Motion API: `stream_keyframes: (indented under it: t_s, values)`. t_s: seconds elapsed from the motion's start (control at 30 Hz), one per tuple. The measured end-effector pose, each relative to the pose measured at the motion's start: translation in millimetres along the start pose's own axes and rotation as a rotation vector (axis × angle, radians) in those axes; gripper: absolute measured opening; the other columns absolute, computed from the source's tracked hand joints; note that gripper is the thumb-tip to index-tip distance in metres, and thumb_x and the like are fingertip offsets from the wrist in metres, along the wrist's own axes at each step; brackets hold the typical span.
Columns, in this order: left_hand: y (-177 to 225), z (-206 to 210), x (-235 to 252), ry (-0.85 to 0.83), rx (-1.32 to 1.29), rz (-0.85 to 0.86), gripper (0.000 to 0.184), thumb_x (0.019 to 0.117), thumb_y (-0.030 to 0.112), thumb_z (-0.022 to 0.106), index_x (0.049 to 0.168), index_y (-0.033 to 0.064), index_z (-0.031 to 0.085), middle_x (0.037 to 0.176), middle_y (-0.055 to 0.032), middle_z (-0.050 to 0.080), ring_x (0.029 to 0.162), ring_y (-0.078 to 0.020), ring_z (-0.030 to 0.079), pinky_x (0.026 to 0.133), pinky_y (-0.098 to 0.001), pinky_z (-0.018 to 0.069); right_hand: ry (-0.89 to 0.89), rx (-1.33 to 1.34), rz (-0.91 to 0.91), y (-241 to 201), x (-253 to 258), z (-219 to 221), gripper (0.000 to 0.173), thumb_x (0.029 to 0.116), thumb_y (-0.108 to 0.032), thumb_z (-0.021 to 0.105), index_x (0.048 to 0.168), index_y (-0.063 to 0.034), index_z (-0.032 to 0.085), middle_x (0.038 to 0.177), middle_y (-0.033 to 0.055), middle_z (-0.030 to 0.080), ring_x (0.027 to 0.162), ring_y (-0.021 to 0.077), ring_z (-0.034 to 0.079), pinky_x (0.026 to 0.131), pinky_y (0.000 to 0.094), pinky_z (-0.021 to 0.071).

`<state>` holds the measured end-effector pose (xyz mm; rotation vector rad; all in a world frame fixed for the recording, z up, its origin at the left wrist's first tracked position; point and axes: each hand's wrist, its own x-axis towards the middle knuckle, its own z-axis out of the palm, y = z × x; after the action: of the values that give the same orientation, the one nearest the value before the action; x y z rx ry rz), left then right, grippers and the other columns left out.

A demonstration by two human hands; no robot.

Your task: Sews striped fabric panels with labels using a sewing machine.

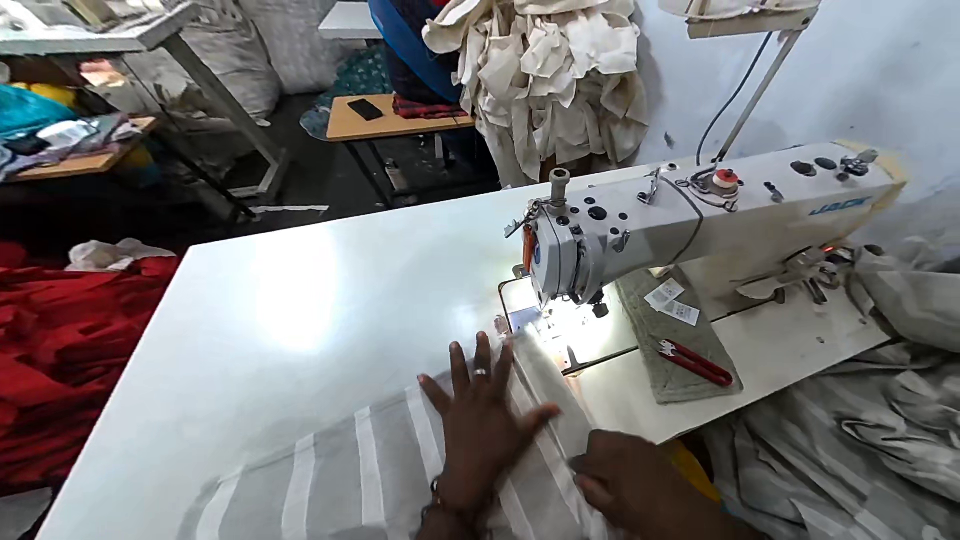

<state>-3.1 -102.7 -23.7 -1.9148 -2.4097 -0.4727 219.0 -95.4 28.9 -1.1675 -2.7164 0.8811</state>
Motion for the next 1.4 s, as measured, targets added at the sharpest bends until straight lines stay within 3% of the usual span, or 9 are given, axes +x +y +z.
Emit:
stream_keyframes:
  t_s: [0.13, 0.2, 0.3, 0.4, 0.57, 0.83, 1.1, 1.27, 1.4]
  values:
    - [34.9, 12.1, -18.6, 0.023, -0.032, 0.146, 0.112, 0.0648, 0.103, 0.035, 0.149, 0.0326, 0.055, 0.162, -0.0115, 0.042, 0.153, -0.0475, 0.025, 0.108, -0.0866, 0.0066, 0.581, -0.174, -0.161, 42.9, 39.0, 8.0, 0.021, 0.0987, -0.025, 0.062, 0.102, -0.0143, 0.080, 0.099, 0.0039, 0.074, 0.097, 0.0206, 0.071, 0.079, 0.0360, 0.0610]
    - [40.3, 17.1, -8.4, 0.027, -0.045, 0.211, 0.108, 0.0664, 0.101, 0.039, 0.148, 0.0328, 0.056, 0.163, -0.0119, 0.040, 0.154, -0.0452, 0.024, 0.110, -0.0848, 0.0067, 0.653, -0.271, -0.277, 62.0, 66.2, 21.8, 0.023, 0.0990, -0.014, 0.058, 0.109, -0.0107, 0.078, 0.120, 0.0030, 0.074, 0.123, 0.0200, 0.065, 0.105, 0.0353, 0.0528]
    - [40.2, 21.0, -9.1, 0.129, -0.154, 0.308, 0.090, 0.0801, 0.088, 0.046, 0.133, 0.0202, 0.069, 0.157, -0.0125, 0.048, 0.151, -0.0401, 0.035, 0.118, -0.0750, 0.0174, 0.628, -0.348, -0.311, 69.3, 80.8, 27.6, 0.029, 0.0983, -0.008, 0.055, 0.119, -0.0108, 0.076, 0.132, 0.0026, 0.070, 0.133, 0.0220, 0.058, 0.115, 0.0394, 0.0445]
    - [49.7, 22.5, -24.4, 0.144, -0.198, 0.287, 0.087, 0.0831, 0.085, 0.046, 0.120, 0.0114, 0.073, 0.142, -0.0117, 0.063, 0.139, -0.0347, 0.053, 0.117, -0.0641, 0.0333, 0.571, -0.398, -0.272, 66.7, 82.6, 26.2, 0.033, 0.0988, -0.009, 0.053, 0.124, -0.0164, 0.074, 0.136, -0.0005, 0.067, 0.132, 0.0205, 0.059, 0.109, 0.0401, 0.0479]
    - [46.7, 27.3, -5.4, 0.105, -0.077, 0.290, 0.089, 0.0931, 0.081, 0.029, 0.138, 0.0117, 0.064, 0.154, -0.0085, 0.053, 0.148, -0.0363, 0.041, 0.117, -0.0710, 0.0247, 0.518, -0.454, -0.211, 58.9, 102.0, 5.8, 0.032, 0.0965, -0.011, 0.057, 0.124, -0.0163, 0.074, 0.133, 0.0006, 0.068, 0.123, 0.0232, 0.061, 0.099, 0.0490, 0.0484]
    - [40.3, 28.7, 16.2, 0.164, -0.020, 0.321, 0.078, 0.0938, 0.072, 0.035, 0.129, 0.0126, 0.070, 0.146, -0.0068, 0.060, 0.142, -0.0323, 0.049, 0.113, -0.0645, 0.0337, 0.483, -0.452, -0.202, 63.2, 119.5, -0.3, 0.035, 0.0955, -0.010, 0.057, 0.125, -0.0197, 0.074, 0.135, -0.0008, 0.067, 0.122, 0.0227, 0.062, 0.107, 0.0593, 0.0398]
    - [36.2, 31.9, 19.5, 0.091, -0.054, 0.293, 0.088, 0.0906, 0.082, 0.032, 0.142, 0.0176, 0.062, 0.161, -0.0032, 0.045, 0.154, -0.0334, 0.031, 0.118, -0.0727, 0.0163, 0.425, -0.264, -0.238, 73.5, 101.3, -23.0, 0.031, 0.0969, -0.010, 0.059, 0.123, -0.0181, 0.074, 0.133, 0.0006, 0.068, 0.133, 0.0278, 0.057, 0.107, 0.0548, 0.0446]
    - [37.6, 29.9, 23.0, 0.072, -0.044, 0.267, 0.088, 0.0902, 0.083, 0.032, 0.141, 0.0174, 0.063, 0.162, -0.0031, 0.043, 0.154, -0.0308, 0.032, 0.119, -0.0710, 0.0169, 0.867, -0.257, 0.036, 135.6, 24.6, -77.2, 0.033, 0.0989, -0.010, 0.056, 0.128, -0.0044, 0.070, 0.138, 0.0164, 0.064, 0.133, 0.0366, 0.057, 0.109, 0.0536, 0.0478]
    - [37.3, 30.5, 29.7, 0.046, -0.049, 0.242, 0.090, 0.0885, 0.084, 0.034, 0.142, 0.0173, 0.062, 0.161, -0.0036, 0.044, 0.154, -0.0321, 0.029, 0.120, -0.0711, 0.0140, 0.861, -0.344, 0.272, 220.3, -10.3, -90.3, 0.040, 0.0972, 0.005, 0.050, 0.135, 0.0016, 0.064, 0.143, 0.0229, 0.059, 0.133, 0.0436, 0.057, 0.105, 0.0623, 0.0477]
